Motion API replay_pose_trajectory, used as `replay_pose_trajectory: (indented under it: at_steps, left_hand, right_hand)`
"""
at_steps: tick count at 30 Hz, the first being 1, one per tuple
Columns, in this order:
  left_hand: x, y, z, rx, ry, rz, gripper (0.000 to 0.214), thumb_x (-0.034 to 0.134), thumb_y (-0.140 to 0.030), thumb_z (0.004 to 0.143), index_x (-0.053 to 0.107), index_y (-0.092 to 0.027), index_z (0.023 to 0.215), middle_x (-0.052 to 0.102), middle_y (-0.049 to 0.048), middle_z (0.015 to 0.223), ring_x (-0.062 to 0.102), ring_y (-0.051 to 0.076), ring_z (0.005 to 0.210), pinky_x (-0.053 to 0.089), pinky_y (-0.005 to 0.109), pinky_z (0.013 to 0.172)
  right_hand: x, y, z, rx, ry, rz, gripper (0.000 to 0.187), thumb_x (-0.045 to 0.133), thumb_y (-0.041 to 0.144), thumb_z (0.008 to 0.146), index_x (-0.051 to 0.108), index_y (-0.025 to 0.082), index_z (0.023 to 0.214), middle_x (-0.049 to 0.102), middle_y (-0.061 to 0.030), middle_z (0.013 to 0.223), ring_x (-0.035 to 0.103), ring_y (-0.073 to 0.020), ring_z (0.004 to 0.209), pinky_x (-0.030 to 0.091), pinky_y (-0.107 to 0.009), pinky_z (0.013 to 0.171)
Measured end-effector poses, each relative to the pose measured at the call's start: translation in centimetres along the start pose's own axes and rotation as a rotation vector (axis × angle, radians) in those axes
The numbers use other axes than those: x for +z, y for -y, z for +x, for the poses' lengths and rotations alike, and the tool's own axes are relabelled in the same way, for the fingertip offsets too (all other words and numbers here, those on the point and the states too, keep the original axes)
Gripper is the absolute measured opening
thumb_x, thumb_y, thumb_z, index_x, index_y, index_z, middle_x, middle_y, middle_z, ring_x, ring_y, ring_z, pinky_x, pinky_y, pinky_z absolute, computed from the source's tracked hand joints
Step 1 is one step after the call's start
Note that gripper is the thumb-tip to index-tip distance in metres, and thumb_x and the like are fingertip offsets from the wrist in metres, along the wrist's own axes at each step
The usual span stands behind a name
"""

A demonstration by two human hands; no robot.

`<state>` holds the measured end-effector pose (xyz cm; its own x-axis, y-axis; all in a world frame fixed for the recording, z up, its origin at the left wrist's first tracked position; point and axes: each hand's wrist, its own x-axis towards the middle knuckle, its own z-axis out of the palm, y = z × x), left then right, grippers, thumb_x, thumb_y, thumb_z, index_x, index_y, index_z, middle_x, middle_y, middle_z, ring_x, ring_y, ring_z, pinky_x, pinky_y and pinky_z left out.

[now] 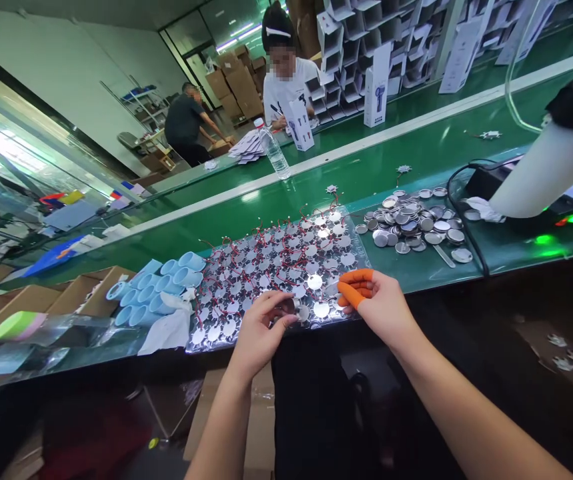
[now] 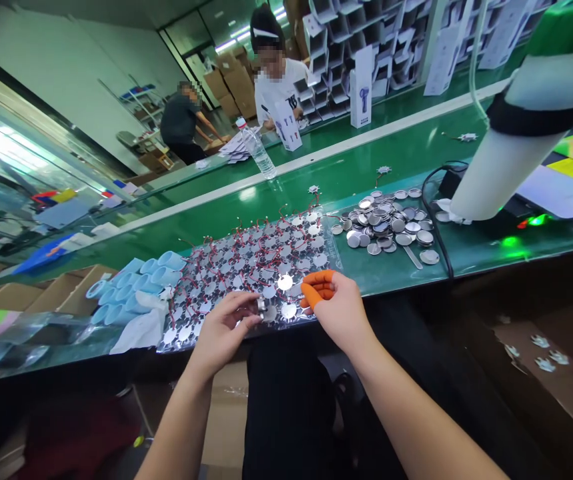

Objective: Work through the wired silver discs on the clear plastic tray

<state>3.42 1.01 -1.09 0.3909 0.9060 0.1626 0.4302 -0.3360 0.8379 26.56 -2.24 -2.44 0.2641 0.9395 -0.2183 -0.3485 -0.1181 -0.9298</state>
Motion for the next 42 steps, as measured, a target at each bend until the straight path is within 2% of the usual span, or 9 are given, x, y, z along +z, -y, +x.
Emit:
replay_pose_trajectory:
  at_steps: [3, 6, 11, 17, 32, 42]
  left_hand:
    - [0.1, 0.5, -0.2, 0.042, -0.071, -0.169, 0.032, 0.072, -0.019, 0.081, 0.07, -0.022, 0.113, 0.058, 0.0073, 0.11, 0.062, 0.015, 0.087, 0.059, 0.029, 0.076]
    - [0.6, 0.4, -0.3, 0.078, -0.097, -0.201, 0.031, 0.073, -0.019, 0.081, 0.071, -0.023, 0.112, 0.059, 0.0073, 0.109, 0.062, 0.015, 0.086, 0.058, 0.028, 0.075]
    - [1.2, -0.1, -0.1, 0.08, -0.088, -0.008, 0.032, 0.068, -0.017, 0.084, 0.07, -0.025, 0.115, 0.06, 0.0064, 0.107, 0.063, 0.016, 0.086, 0.058, 0.033, 0.08]
    - [1.6, -0.4, 0.0, 0.119, -0.108, 0.238, 0.034, 0.065, -0.01, 0.084, 0.071, -0.026, 0.113, 0.063, 0.0037, 0.103, 0.063, 0.016, 0.086, 0.055, 0.034, 0.086]
    - [2.5, -0.2, 0.1, 0.116, -0.077, 0.291, 0.034, 0.061, -0.01, 0.085, 0.07, -0.026, 0.114, 0.064, 0.0051, 0.107, 0.064, 0.018, 0.09, 0.056, 0.035, 0.085]
    - [2.7, -0.7, 0.7, 0.112, -0.042, 0.399, 0.034, 0.065, -0.004, 0.081, 0.072, -0.023, 0.11, 0.066, 0.0043, 0.103, 0.063, 0.019, 0.092, 0.054, 0.034, 0.086]
  right_hand:
    - [0.3, -0.1, -0.1, 0.024, 0.071, 0.041, 0.03, 0.082, 0.034, 0.069, 0.07, 0.014, 0.087, 0.069, -0.0039, 0.067, 0.069, -0.0175, 0.059, 0.058, -0.026, 0.05]
    - [0.7, 0.0, -0.3, 0.035, 0.118, 0.065, 0.03, 0.082, 0.034, 0.069, 0.07, 0.014, 0.086, 0.068, -0.0038, 0.068, 0.069, -0.0175, 0.059, 0.057, -0.024, 0.048]
    - [1.3, -0.1, -0.7, 0.025, 0.163, 0.052, 0.031, 0.082, 0.036, 0.068, 0.07, 0.014, 0.087, 0.068, -0.0038, 0.068, 0.07, -0.0183, 0.06, 0.058, -0.026, 0.05]
    - [1.7, -1.3, -0.6, -0.003, 0.131, -0.048, 0.027, 0.078, 0.035, 0.071, 0.07, 0.017, 0.089, 0.07, -0.004, 0.07, 0.071, -0.0204, 0.063, 0.059, -0.029, 0.053]
    - [1.6, -2.7, -0.2, -0.154, 0.055, -0.264, 0.017, 0.07, 0.027, 0.075, 0.072, 0.019, 0.09, 0.072, -0.0047, 0.071, 0.07, -0.0203, 0.063, 0.057, -0.031, 0.058]
    - [0.9, -2.7, 0.3, -0.179, 0.093, -0.349, 0.012, 0.069, 0.022, 0.073, 0.074, 0.021, 0.085, 0.071, -0.0036, 0.067, 0.069, -0.0215, 0.061, 0.057, -0.032, 0.056]
